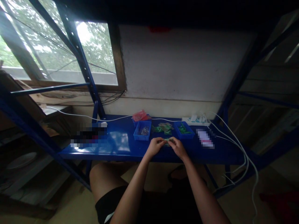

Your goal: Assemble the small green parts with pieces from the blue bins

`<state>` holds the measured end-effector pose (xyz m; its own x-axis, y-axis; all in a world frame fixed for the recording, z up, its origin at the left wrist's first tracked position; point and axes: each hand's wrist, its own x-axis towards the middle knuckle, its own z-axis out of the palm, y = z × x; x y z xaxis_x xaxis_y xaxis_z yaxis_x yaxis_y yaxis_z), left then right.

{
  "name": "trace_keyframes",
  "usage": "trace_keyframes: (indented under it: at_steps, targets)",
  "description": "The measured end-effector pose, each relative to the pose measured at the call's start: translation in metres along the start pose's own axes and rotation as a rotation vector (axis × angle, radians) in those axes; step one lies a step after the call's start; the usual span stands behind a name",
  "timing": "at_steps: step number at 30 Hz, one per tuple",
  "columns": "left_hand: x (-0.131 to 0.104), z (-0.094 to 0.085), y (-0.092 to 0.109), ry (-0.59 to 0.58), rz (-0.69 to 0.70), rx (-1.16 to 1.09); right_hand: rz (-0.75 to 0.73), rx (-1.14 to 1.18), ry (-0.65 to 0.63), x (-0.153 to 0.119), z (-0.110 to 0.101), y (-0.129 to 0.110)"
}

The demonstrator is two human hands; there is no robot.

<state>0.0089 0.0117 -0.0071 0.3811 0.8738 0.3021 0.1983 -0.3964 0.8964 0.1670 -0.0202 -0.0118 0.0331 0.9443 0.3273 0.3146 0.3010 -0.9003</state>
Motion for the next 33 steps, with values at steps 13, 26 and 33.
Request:
trace_keyframes:
  at_steps: [13,26,33]
  targets:
    - [-0.001,0.0003,0.0018,0.009,-0.013,0.028,0.015,-0.015,0.018,-0.0021,0.0003,-0.0035]
    - [0.001,0.0018,-0.0011,-0.002,0.044,0.061,0.002,-0.046,0.008,-0.0033,-0.0023,-0.0049]
    - [-0.0004,0.0006,0.0027,0.011,0.033,0.033,0.008,-0.032,0.006,-0.0017,-0.0008,0.0]
